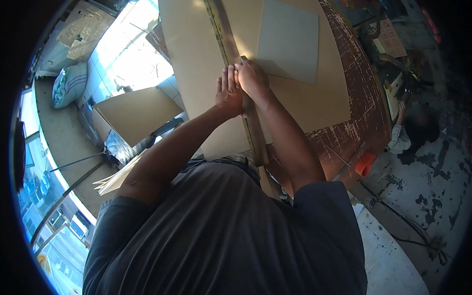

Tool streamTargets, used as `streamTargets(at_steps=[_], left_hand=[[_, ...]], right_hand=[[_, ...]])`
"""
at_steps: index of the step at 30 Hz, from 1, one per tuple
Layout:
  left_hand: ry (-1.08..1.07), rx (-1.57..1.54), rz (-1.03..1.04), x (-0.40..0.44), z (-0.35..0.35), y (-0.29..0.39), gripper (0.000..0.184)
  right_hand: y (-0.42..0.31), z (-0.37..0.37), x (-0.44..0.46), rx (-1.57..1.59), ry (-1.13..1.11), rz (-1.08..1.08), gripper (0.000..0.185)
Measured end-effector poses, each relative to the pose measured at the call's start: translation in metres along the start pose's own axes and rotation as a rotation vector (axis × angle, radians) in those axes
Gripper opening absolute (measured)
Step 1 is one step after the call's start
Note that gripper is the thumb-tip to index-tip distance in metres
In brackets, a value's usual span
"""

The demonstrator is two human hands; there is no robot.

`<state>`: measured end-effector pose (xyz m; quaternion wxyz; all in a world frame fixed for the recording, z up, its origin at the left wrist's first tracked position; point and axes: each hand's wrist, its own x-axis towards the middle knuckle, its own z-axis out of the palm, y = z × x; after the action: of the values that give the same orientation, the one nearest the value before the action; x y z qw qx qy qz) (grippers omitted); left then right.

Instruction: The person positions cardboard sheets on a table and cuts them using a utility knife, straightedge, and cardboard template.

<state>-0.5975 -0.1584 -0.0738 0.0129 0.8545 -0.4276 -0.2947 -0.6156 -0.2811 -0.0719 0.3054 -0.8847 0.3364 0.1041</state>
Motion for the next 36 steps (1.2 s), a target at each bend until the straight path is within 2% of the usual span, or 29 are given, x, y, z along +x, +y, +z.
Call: streamTargets(at_steps=[3, 7, 10, 17, 19, 23, 25, 29, 31, 36], left_hand=[[0.009, -0.003, 0.003, 0.0, -0.001, -0.001, 0.152], [0.031, -0.015, 0.019, -0.001, 0.001, -0.002, 0.151], [0.0, -0.038, 0.026, -0.002, -0.001, -0.003, 0.149], [0.012, -0.069, 0.026, -0.002, 0.001, -0.004, 0.146], [0.039, -0.069, 0.027, -0.002, 0.004, -0.004, 0.146], [0.005, -0.055, 0.023, -0.004, -0.002, -0.003, 0.145], [-0.005, -0.048, 0.019, -0.003, -0.002, -0.004, 0.145], [0.003, -0.069, 0.025, -0.005, 0.0, -0.004, 0.145], [0.043, -0.066, 0.035, -0.003, 0.003, -0.005, 0.149], [0.003, -0.054, 0.023, -0.005, 0.0, -0.005, 0.146]], right_hand=[[0.0, 0.004, 0.003, 0.043, -0.014, 0.082, 0.049], [0.005, 0.007, -0.003, 0.131, 0.0, 0.087, 0.047], [0.02, 0.014, -0.009, 0.007, 0.045, -0.039, 0.044], [0.026, 0.01, -0.071, 0.008, -0.014, 0.037, 0.042], [0.025, 0.007, -0.093, -0.144, -0.116, 0.126, 0.041], [0.052, 0.023, -0.147, -0.161, -0.044, 0.043, 0.041], [0.052, 0.021, -0.174, -0.196, -0.156, 0.16, 0.039], [0.085, 0.042, -0.234, -0.184, -0.141, 0.139, 0.04], [0.095, 0.047, -0.263, -0.181, -0.158, 0.227, 0.039], [0.091, 0.029, -0.278, -0.153, -0.203, 0.226, 0.04]])
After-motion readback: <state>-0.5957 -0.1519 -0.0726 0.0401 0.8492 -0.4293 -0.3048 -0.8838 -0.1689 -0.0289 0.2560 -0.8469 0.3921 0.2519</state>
